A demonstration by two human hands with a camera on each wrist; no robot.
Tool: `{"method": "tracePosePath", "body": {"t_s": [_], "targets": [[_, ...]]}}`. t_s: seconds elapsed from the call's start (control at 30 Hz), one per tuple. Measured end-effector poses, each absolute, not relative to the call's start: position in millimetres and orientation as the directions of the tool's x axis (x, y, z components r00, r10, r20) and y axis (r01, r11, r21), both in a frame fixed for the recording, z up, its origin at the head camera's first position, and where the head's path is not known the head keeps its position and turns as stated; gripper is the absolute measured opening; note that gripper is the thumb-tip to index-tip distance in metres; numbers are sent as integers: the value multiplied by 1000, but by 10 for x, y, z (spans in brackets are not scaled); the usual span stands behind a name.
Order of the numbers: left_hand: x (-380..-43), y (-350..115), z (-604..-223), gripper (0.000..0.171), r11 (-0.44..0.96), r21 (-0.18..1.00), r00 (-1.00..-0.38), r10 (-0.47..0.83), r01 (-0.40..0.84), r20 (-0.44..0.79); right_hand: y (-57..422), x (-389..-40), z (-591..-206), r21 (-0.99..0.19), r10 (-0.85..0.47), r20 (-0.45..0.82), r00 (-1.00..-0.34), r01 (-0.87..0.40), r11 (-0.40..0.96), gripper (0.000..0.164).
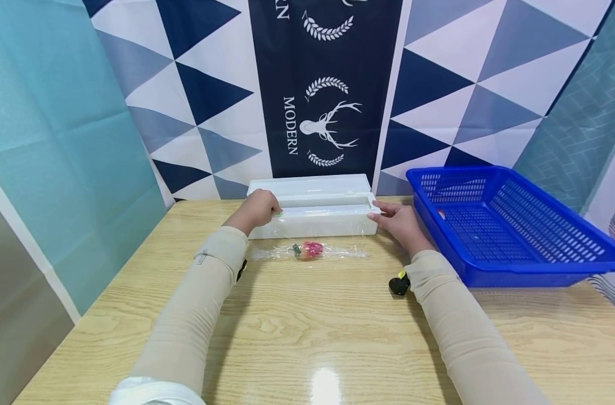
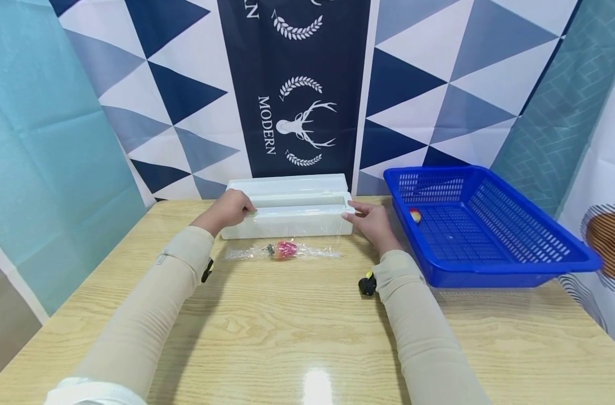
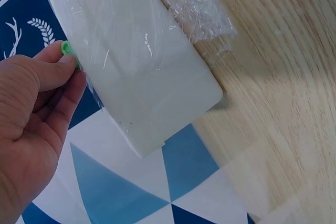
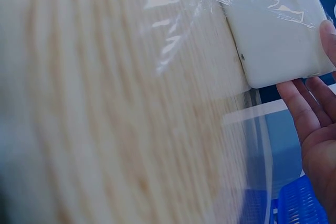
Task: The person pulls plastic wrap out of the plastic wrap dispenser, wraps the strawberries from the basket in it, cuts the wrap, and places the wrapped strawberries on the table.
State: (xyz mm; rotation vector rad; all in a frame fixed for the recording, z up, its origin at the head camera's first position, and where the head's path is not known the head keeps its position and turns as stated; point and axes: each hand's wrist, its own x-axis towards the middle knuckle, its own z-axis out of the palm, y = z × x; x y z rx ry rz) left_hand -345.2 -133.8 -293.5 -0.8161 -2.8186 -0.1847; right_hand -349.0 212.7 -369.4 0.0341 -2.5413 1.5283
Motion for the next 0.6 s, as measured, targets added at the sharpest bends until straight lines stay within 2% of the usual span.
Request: {"method": "tracePosePath", "body": {"t_s": [0.3, 0.6], "targets": [[-3458, -1358, -2947, 29, 861, 76, -855, 483, 503, 187, 2129, -3502, -3694, -876, 75, 156, -985, -103, 471, 64], [-3419, -1379, -2939, 25, 847, 80, -839, 501, 525, 212, 2123, -3483, -3708, -870, 58, 241, -969, -190, 455, 58]]}}
